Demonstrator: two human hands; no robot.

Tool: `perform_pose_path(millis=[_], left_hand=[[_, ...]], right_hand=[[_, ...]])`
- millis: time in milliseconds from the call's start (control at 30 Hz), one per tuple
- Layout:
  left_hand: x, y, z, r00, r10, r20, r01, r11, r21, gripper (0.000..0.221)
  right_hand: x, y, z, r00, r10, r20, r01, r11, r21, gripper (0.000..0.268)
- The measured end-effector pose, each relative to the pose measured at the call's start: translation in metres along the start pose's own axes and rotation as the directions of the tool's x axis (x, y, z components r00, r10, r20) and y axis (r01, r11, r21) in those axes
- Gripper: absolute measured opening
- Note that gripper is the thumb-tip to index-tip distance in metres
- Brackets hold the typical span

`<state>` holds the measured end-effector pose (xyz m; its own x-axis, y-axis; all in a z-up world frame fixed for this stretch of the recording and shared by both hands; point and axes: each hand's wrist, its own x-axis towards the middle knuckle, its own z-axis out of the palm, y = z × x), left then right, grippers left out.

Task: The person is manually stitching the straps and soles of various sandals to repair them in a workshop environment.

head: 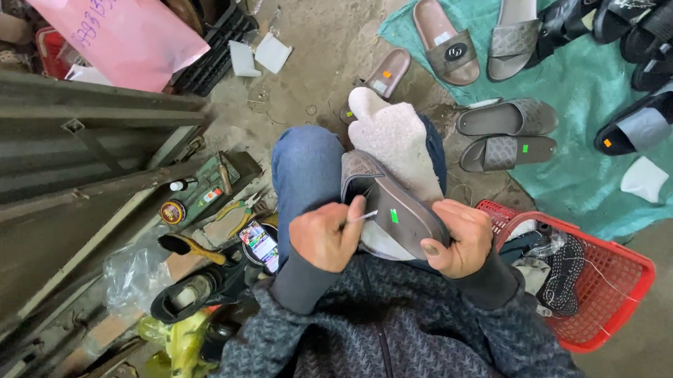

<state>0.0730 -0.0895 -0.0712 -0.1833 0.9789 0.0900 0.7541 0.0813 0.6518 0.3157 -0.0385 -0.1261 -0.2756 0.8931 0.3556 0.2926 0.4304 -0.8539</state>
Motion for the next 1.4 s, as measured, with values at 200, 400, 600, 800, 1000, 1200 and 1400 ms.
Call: perform_pose_path(millis=[200,400,600,800,1000,1200,1400], left_hand=[[0.002,0.013,0.023,0.974,0.143,-0.177,-0.081,0.944,0.319,0.019],[0.005,0.000,0.056,0.949,0.192,-0.248,-0.102,0.937,0.334,0.009],[0.005,0.023,0.018,0.995,-0.069,-0.067,0.041,0.934,-0.356,0.009],[-0.002,0.049,0.001,0.991,-0.129,-0.031,0.100,0.880,-0.465,0.016],[-0.005,0.050,0.004,0.996,-0.063,-0.066,0.029,0.904,-0.427,0.015],[-0.010,0.048,0.009,0.996,-0.056,-0.067,0.025,0.914,-0.404,0.015],[-0.015,0.042,0.007,0.995,0.099,0.004,-0.092,0.941,-0.327,0.019]], right_hand=[[-0.028,0.021,-0.011,0.997,0.058,0.051,-0.064,0.991,0.122,0.041],[-0.044,0.034,-0.005,0.992,0.108,0.064,-0.119,0.974,0.193,0.044],[-0.038,0.036,-0.019,0.970,0.176,0.165,-0.214,0.945,0.247,0.049],[0.001,-0.002,-0.039,0.821,0.431,0.375,-0.543,0.792,0.279,0.081],[-0.023,0.089,-0.094,0.703,0.698,-0.138,-0.676,0.716,0.175,0.043],[-0.022,0.074,-0.101,0.679,0.727,-0.103,-0.581,0.618,0.529,0.041],[0.018,-0.019,-0.115,0.951,0.246,0.185,-0.217,0.114,0.969,0.048]])
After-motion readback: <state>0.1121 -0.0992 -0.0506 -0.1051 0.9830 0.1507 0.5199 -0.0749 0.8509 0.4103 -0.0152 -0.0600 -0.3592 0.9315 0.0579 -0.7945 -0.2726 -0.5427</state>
